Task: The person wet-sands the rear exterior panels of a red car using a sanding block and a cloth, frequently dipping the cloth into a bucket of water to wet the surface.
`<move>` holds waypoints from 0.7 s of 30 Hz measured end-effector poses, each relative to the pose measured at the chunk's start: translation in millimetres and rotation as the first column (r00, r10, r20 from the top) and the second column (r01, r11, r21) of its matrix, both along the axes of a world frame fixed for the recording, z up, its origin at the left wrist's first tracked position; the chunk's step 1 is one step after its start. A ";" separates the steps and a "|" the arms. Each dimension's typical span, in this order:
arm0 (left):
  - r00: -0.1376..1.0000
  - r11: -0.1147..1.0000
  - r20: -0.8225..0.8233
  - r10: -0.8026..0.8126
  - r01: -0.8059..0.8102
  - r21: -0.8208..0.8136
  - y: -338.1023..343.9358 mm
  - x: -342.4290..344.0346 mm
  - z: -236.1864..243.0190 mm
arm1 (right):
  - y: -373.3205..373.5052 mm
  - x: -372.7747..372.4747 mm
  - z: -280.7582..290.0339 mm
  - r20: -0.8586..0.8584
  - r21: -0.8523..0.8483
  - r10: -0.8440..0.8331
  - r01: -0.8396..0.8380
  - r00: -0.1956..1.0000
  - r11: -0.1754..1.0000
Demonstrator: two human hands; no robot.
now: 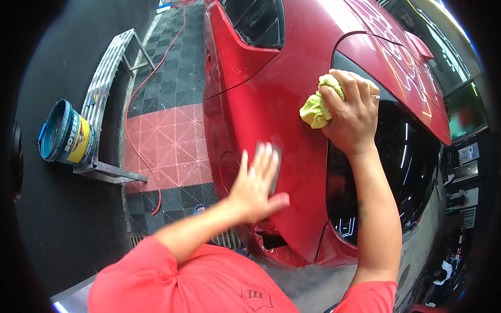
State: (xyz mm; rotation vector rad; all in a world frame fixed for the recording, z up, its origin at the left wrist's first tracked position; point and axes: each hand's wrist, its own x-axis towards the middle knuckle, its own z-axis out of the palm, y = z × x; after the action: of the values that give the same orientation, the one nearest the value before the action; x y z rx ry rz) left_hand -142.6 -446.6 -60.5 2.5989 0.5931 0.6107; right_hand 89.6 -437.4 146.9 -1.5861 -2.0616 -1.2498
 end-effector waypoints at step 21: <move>0.905 0.968 0.342 0.253 -0.237 -0.088 54.7 64.3 21.8 | 6.3 -4.0 2.1 -0.008 -0.010 0.006 -0.006 1.000 1.000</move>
State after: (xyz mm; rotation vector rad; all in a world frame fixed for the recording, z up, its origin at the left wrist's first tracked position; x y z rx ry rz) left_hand -78.4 -391.9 -38.7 2.3083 0.8069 1.1006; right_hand 85.7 -431.1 149.1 -1.5860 -2.0699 -1.2311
